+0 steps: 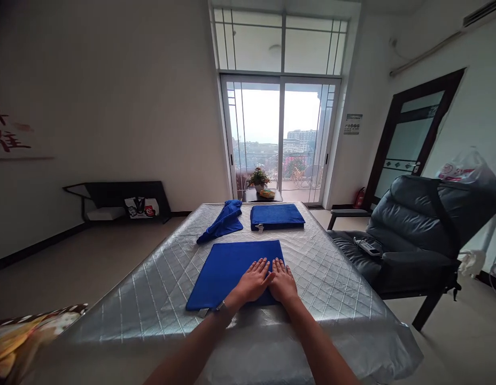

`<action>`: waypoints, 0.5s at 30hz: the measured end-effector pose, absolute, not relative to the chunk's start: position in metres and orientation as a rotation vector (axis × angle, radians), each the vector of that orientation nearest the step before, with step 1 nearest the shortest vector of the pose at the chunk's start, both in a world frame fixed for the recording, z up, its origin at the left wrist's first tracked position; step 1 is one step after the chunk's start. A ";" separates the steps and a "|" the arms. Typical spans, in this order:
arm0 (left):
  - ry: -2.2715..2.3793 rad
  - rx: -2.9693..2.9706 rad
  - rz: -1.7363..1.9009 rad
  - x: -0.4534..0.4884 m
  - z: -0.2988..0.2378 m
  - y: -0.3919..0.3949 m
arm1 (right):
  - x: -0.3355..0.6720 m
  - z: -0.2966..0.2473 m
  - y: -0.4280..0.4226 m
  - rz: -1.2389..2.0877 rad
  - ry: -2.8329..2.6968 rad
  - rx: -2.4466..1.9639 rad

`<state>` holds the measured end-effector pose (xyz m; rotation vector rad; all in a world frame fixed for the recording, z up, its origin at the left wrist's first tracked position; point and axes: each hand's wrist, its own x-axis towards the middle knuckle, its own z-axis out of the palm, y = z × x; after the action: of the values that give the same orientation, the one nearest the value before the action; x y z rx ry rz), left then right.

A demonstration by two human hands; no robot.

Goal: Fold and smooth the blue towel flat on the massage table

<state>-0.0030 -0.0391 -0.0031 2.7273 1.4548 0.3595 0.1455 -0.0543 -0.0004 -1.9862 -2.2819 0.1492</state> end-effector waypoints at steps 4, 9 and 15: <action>1.481 2.646 0.301 0.001 -0.005 -0.040 | 0.145 0.001 -0.056 0.160 -2.274 -1.984; 1.631 2.577 0.215 -0.055 -0.005 -0.041 | 0.142 0.008 -0.059 0.189 -2.220 -1.985; 1.917 2.523 0.186 -0.144 -0.024 -0.053 | 0.141 0.009 -0.059 0.212 -2.230 -2.009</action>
<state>-0.1440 -0.0528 -0.0236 2.5233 1.9171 0.1863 0.1413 -0.0593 0.0095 -2.0089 -2.2296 0.2124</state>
